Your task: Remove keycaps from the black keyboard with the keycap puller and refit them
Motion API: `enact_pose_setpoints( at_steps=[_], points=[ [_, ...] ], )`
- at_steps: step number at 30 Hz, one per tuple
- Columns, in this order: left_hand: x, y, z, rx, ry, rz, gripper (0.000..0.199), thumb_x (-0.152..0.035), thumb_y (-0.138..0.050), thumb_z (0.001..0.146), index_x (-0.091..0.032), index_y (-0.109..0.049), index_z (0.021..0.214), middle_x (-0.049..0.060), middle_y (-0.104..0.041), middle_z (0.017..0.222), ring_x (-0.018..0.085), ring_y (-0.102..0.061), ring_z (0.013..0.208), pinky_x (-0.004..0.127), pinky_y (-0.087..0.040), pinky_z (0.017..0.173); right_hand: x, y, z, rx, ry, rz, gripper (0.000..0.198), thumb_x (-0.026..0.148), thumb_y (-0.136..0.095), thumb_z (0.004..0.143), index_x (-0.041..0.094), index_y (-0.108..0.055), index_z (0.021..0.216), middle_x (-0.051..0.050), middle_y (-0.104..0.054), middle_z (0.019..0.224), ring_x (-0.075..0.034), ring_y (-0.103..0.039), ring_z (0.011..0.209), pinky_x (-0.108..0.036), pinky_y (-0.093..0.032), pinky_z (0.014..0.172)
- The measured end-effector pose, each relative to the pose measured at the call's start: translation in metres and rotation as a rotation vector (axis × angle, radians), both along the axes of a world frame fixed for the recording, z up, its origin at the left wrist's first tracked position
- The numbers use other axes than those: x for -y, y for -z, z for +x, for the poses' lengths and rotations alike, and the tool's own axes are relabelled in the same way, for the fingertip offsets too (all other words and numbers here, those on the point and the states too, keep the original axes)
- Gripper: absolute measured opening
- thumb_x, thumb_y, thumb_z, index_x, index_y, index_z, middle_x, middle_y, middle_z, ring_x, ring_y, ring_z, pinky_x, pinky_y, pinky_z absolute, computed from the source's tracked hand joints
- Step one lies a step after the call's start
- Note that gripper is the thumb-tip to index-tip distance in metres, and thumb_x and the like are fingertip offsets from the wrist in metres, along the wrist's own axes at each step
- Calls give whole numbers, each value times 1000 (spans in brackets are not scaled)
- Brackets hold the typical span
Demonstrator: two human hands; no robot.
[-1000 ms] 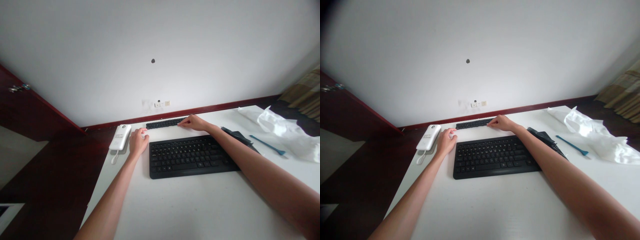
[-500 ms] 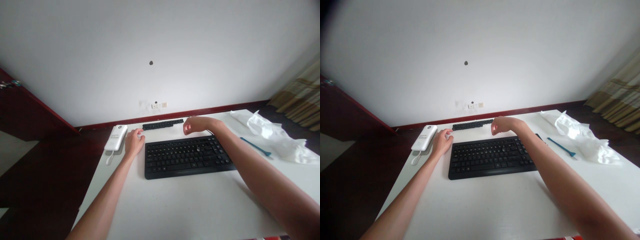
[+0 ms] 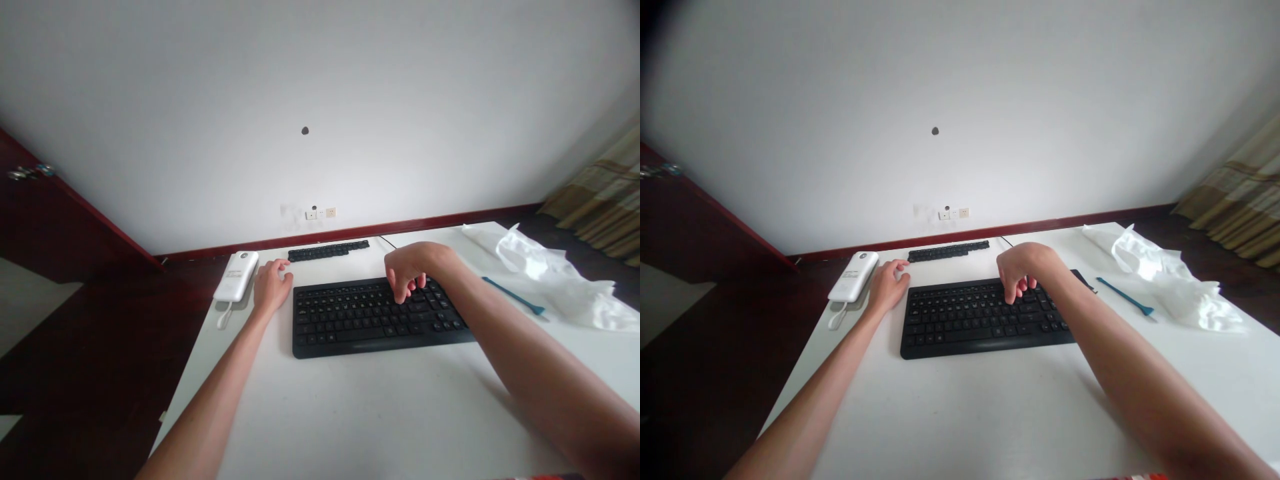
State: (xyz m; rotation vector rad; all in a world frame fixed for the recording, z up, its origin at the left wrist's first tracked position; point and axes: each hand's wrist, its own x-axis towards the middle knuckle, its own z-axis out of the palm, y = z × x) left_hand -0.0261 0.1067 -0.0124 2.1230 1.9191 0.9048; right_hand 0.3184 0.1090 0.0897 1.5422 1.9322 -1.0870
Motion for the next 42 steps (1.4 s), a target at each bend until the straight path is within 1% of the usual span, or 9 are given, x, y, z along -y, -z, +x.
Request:
enact_pose_setpoints(
  at_steps=[5,8,10,14,19,25,32,39,42],
  points=[
    [0,1,0,5,-2,2,29,-18,-59,84,-27,-70,109,4,-69,104,25,-62,99,38,-48,93,2,-4,-5,-17,-2,33,29,35,-99,39,25,-76,54,-6,-71,59,-24,-67,57,-37,-55,55],
    [0,1,0,2,-2,-1,29,-18,-59,84,-27,-70,109,4,-69,104,25,-62,100,38,-48,93,-5,-4,0,-33,-78,83,23,41,-92,53,26,-81,65,-6,-76,69,-27,-71,69,-35,-54,58],
    [0,1,0,-2,-4,-1,29,-18,-59,84,-27,-70,109,4,-69,104,25,-62,100,38,-47,93,-13,-1,7,-57,-111,113,26,46,-86,61,25,-83,76,-6,-79,78,-28,-72,76,-35,-55,62],
    [0,1,0,-11,1,4,28,-18,-59,84,-26,-70,109,4,-69,104,24,-61,99,37,-47,94,-28,10,18,-230,-11,174,35,49,-80,69,17,-78,83,-9,-78,86,-26,-73,84,-33,-56,69],
    [1,0,1,-2,-2,3,27,-18,-59,85,-26,-70,108,4,-69,104,25,-61,98,37,-46,92,-37,26,18,-319,65,331,27,43,-74,73,17,-71,81,-7,-76,79,-23,-72,77,-31,-53,68],
    [1,1,0,2,0,1,28,-18,-58,85,-27,-70,109,3,-69,104,25,-60,98,38,-46,92,-45,39,20,-400,31,340,24,39,-66,75,17,-73,80,-6,-72,76,-20,-65,72,-30,-49,68],
    [0,1,0,2,-1,-3,28,-19,-58,85,-27,-70,109,3,-69,105,25,-60,100,38,-46,93,-52,54,21,-439,55,428,26,40,-65,78,16,-76,82,-6,-73,75,-18,-63,69,-30,-49,68],
    [0,1,1,-3,1,6,28,-18,-59,84,-27,-71,109,3,-70,105,25,-61,98,38,-46,94,-50,41,27,-405,148,463,32,45,-66,81,15,-77,85,-9,-75,78,-20,-69,72,-31,-53,68],
    [0,1,1,-4,1,10,29,-18,-59,84,-27,-71,109,3,-70,105,25,-61,98,38,-47,94,-50,37,37,-335,155,396,28,43,-71,76,15,-78,79,-9,-76,78,-21,-70,73,-31,-55,68]
  ],
)
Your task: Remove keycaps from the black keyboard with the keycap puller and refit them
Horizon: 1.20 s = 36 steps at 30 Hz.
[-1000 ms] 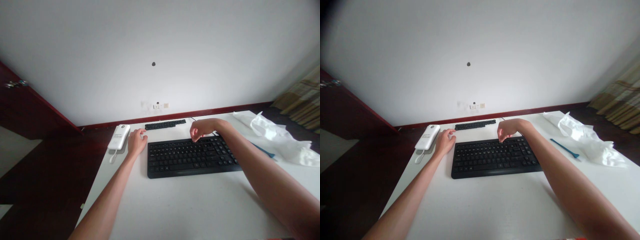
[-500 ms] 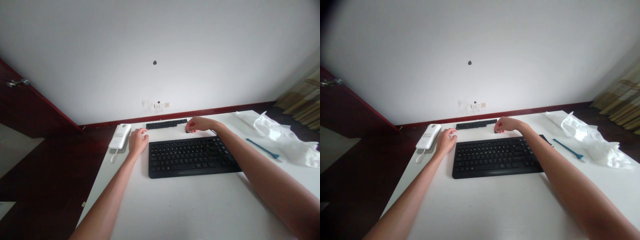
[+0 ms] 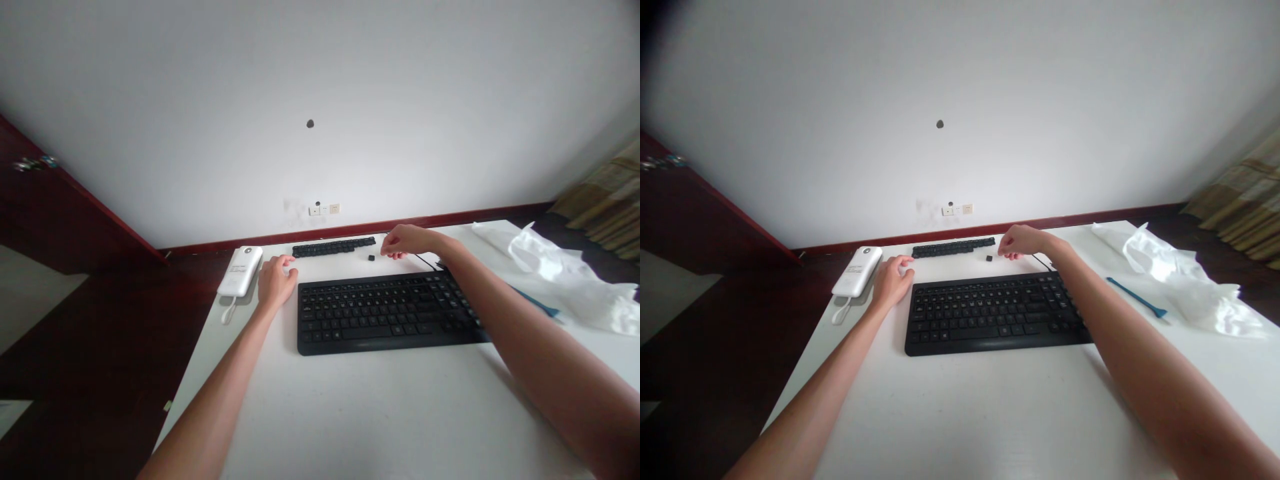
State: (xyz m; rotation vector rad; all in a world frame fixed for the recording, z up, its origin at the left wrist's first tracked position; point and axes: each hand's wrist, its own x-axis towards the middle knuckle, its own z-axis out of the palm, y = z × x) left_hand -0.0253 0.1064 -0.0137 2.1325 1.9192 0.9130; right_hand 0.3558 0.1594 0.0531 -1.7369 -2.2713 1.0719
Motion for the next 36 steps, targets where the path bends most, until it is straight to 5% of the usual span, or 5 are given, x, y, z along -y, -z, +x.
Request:
enact_pose_setpoints(
  at_steps=[4,19,36],
  points=[
    [0,-1,0,-3,-1,-8,29,-18,-59,85,-27,-70,109,4,-69,106,25,-61,99,38,-47,94,0,4,3,14,-67,-131,26,40,-75,71,17,-78,81,-8,-76,78,-22,-70,75,-31,-54,67],
    [0,0,0,-15,-10,-31,29,-19,-59,85,-27,-70,110,4,-70,107,26,-61,102,38,-47,92,8,17,-39,142,-26,298,28,39,-67,79,20,-66,59,-3,-68,62,-18,-59,60,-31,-37,58],
    [0,-1,0,-15,-10,-36,28,-18,-59,85,-27,-70,109,3,-70,107,25,-62,101,37,-47,92,8,31,-52,96,80,484,20,32,-65,84,19,-81,85,-7,-77,79,-20,-65,71,-31,-41,66]
  ],
)
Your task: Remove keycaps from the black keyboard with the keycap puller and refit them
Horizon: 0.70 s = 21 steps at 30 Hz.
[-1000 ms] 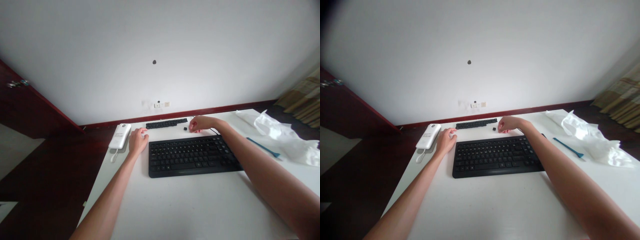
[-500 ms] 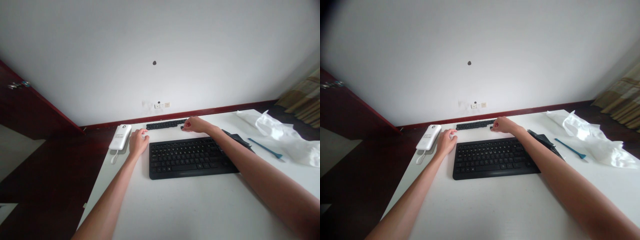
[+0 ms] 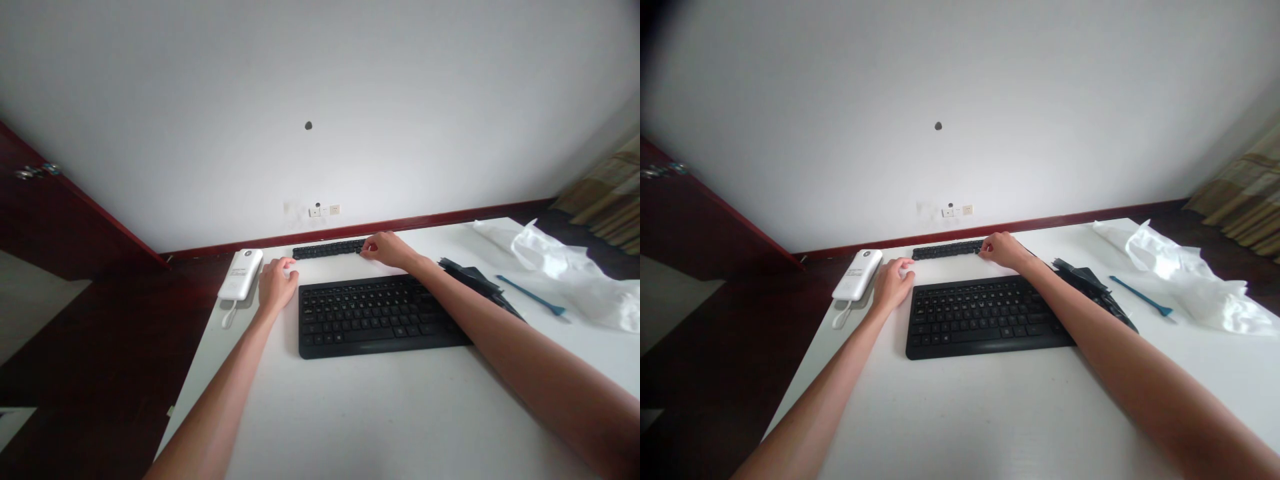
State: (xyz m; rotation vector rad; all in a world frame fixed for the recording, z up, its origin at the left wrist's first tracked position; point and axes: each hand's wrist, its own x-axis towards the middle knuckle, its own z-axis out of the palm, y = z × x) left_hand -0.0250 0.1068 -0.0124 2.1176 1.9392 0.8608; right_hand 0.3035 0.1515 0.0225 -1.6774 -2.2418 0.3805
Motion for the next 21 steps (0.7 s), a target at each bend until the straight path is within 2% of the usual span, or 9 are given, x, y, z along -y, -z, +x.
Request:
enact_pose_setpoints(
  at_steps=[12,16,18,21],
  points=[
    [0,-2,0,1,-2,-26,29,-19,-59,86,-28,-70,111,4,-69,108,25,-62,102,38,-47,93,-1,3,-2,-22,37,12,21,34,-65,83,21,-82,87,-8,-79,86,-24,-69,79,-33,-45,71],
    [0,-1,0,3,-2,-24,29,-19,-59,85,-28,-70,110,4,-69,108,25,-62,102,38,-47,94,-1,2,-2,-21,54,20,20,35,-66,83,21,-81,84,-7,-77,82,-23,-68,77,-32,-44,70],
    [1,0,0,4,-1,-13,28,-19,-58,85,-27,-70,110,4,-69,107,25,-62,102,38,-47,94,0,-3,-1,-13,27,13,20,35,-66,84,20,-80,83,-7,-76,79,-21,-66,74,-32,-44,68],
    [1,1,-1,2,14,14,28,-19,-58,85,-27,-70,110,4,-70,106,25,-62,102,38,-47,93,5,-23,6,18,-102,-38,20,36,-68,85,20,-80,85,-7,-77,82,-21,-67,76,-32,-45,68]
  ],
)
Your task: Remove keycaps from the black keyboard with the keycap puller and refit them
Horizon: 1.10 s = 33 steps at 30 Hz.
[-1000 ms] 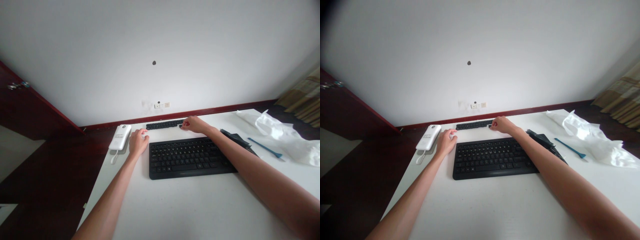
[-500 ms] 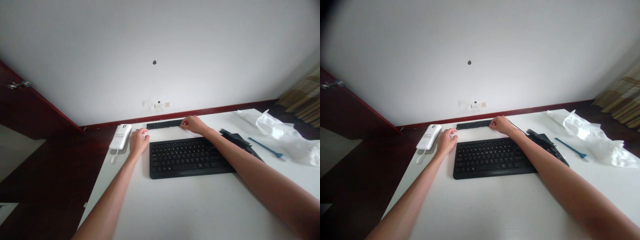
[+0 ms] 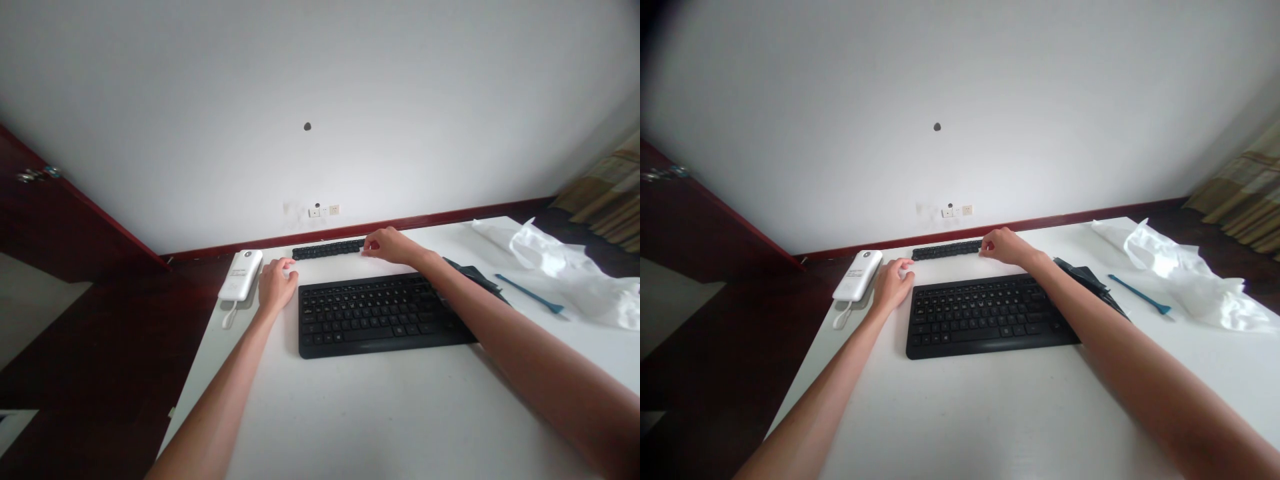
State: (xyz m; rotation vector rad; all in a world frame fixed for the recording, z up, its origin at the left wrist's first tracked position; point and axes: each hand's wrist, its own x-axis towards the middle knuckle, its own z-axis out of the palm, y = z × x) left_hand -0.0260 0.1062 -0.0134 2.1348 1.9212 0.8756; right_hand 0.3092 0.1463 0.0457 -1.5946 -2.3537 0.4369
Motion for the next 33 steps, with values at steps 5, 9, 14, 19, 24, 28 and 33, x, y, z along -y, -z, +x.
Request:
enact_pose_setpoints(
  at_steps=[5,9,14,19,24,28,33],
  points=[
    [-1,1,0,-12,3,12,28,-18,-58,85,-26,-70,109,4,-70,105,25,-62,101,37,-48,94,18,-44,18,212,-96,-464,16,37,-85,68,23,-80,74,-7,-76,78,-26,-69,74,-35,-48,65],
    [-1,-1,-1,-7,1,-3,29,-19,-58,85,-27,-70,110,4,-69,105,25,-62,102,38,-48,94,35,-58,23,298,13,-746,22,31,-94,49,22,-76,57,-8,-69,60,-27,-65,62,-39,-49,59],
    [-1,-1,-2,22,10,-12,28,-20,-57,85,-27,-70,109,4,-70,104,25,-61,100,37,-48,93,45,-47,12,286,96,-742,28,18,-95,40,22,-67,45,-7,-66,53,-29,-66,57,-45,-48,62],
    [-2,0,-3,19,7,-15,29,-19,-58,84,-27,-70,108,4,-70,105,25,-61,100,37,-48,93,47,-40,1,384,45,-738,23,20,-89,44,24,-66,44,-5,-69,54,-29,-68,60,-41,-48,60],
    [-2,0,-1,11,11,-1,27,-19,-58,84,-27,-71,108,3,-69,104,25,-61,102,38,-48,95,47,-53,4,411,-8,-714,14,26,-88,51,24,-74,53,-7,-74,64,-27,-66,60,-38,-47,56],
    [-2,0,-1,3,-2,-6,28,-19,-58,84,-28,-71,107,3,-69,104,25,-61,101,38,-47,94,36,-56,17,311,13,-580,12,27,-87,62,22,-80,71,-9,-76,75,-27,-69,68,-36,-48,59],
    [-1,-1,-1,-6,7,-3,28,-19,-58,84,-27,-71,108,3,-70,104,24,-61,98,36,-47,93,14,-37,19,262,59,-386,10,13,-67,79,17,-76,81,-9,-77,82,-22,-70,74,-29,-48,62]
  ],
)
